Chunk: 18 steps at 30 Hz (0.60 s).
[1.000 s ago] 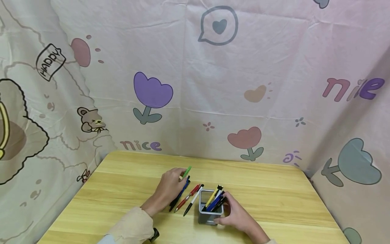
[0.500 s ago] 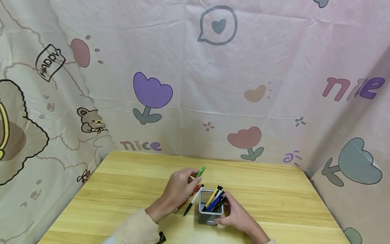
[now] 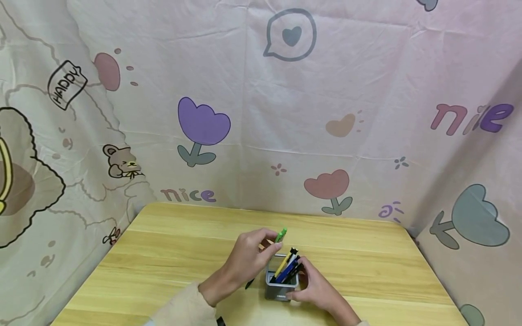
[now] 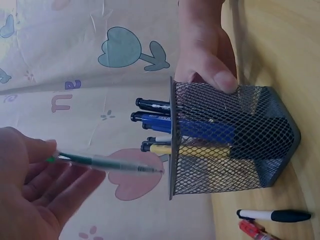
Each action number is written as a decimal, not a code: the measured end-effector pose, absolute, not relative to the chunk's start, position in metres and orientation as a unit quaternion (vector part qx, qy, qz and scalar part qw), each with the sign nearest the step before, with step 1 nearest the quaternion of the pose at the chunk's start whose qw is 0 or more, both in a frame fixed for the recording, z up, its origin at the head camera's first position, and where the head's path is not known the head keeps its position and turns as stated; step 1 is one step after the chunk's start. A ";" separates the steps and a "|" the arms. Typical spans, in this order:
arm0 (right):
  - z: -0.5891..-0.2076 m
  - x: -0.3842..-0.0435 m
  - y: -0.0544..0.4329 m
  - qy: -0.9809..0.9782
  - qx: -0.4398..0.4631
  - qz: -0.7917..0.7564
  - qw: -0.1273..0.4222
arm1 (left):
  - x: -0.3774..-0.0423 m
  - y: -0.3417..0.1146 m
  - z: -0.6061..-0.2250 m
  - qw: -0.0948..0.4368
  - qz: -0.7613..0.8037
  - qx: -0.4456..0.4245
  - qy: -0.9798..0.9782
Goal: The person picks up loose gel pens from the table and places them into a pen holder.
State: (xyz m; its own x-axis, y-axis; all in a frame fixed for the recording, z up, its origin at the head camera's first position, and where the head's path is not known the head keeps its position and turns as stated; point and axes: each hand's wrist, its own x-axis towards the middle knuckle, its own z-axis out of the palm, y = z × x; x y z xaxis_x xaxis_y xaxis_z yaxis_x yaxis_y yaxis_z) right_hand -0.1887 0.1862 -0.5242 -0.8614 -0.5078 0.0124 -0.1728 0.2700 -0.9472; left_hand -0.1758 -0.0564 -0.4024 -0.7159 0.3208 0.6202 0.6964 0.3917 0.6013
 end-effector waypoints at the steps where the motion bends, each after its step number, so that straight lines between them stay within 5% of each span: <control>1: -0.524 -0.189 0.186 0.783 -0.218 -0.563 0.147 | -0.175 -0.056 -0.403 0.204 -0.458 -0.317 -0.805; 18: -0.526 -0.189 0.187 0.781 -0.226 -0.566 0.139 | -0.171 -0.046 -0.428 0.169 -0.451 -0.369 -0.795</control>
